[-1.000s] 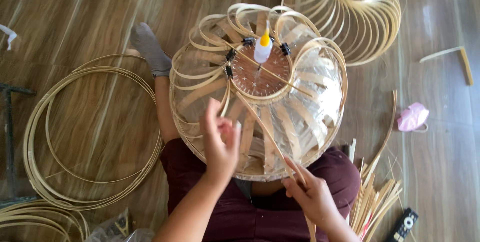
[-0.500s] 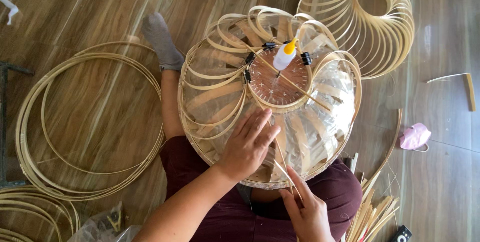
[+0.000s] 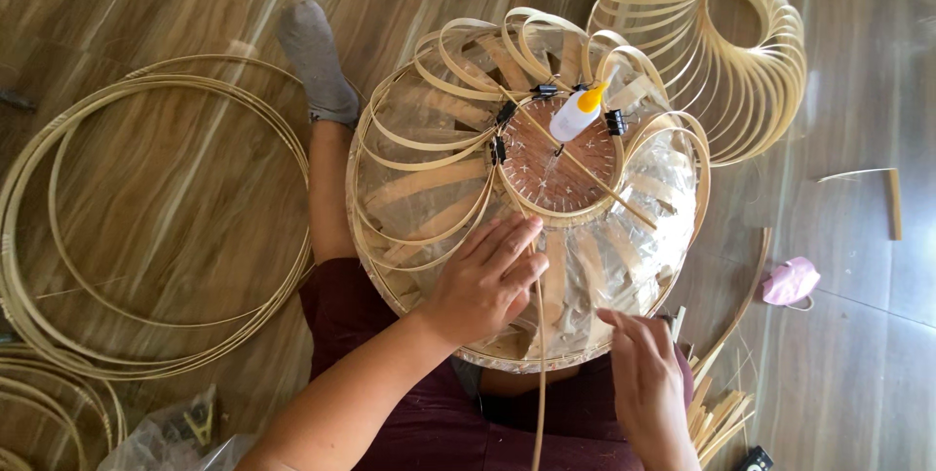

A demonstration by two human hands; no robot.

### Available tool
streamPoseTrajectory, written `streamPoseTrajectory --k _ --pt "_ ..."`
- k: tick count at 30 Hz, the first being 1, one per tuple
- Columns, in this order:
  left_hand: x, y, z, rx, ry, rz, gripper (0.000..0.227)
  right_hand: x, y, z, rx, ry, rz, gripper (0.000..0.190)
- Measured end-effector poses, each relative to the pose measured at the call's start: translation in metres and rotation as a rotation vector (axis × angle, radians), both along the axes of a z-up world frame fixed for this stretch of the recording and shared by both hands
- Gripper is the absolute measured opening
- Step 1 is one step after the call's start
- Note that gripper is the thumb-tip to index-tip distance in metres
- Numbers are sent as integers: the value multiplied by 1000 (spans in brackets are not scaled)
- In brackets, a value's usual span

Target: The person assembles a spherical bamboo structure by gluing curved bamboo strips onto wooden rings and securing them with binder clips.

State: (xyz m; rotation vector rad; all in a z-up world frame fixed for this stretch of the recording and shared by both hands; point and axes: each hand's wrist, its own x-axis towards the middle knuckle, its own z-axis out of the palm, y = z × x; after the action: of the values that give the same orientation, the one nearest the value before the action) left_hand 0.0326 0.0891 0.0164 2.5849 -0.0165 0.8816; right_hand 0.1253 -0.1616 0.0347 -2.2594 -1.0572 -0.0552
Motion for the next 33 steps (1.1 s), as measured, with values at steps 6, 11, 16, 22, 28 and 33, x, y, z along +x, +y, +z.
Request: streamPoseTrajectory --k 6,11,16,22,28,33 --pt "-2 2 -4 -41 22 -11 34 6 41 14 -129 54 -154 38" --pt "-1 1 -10 -16 7 -1 36 7 64 14 -127 -79 -42 42" --pt "-2 1 -12 -36 19 -7 41 10 72 9 -145 -17 -23 42" --pt "-4 1 -8 -35 36 -16 43 1 62 -6 -4 77 6 29" --pt "-2 -1 -16 -22 12 12 39 -20 41 -21 185 825 -163 33" --pt "-3 0 -11 -42 -2 -10 35 -25 46 -20 191 942 -195 31"
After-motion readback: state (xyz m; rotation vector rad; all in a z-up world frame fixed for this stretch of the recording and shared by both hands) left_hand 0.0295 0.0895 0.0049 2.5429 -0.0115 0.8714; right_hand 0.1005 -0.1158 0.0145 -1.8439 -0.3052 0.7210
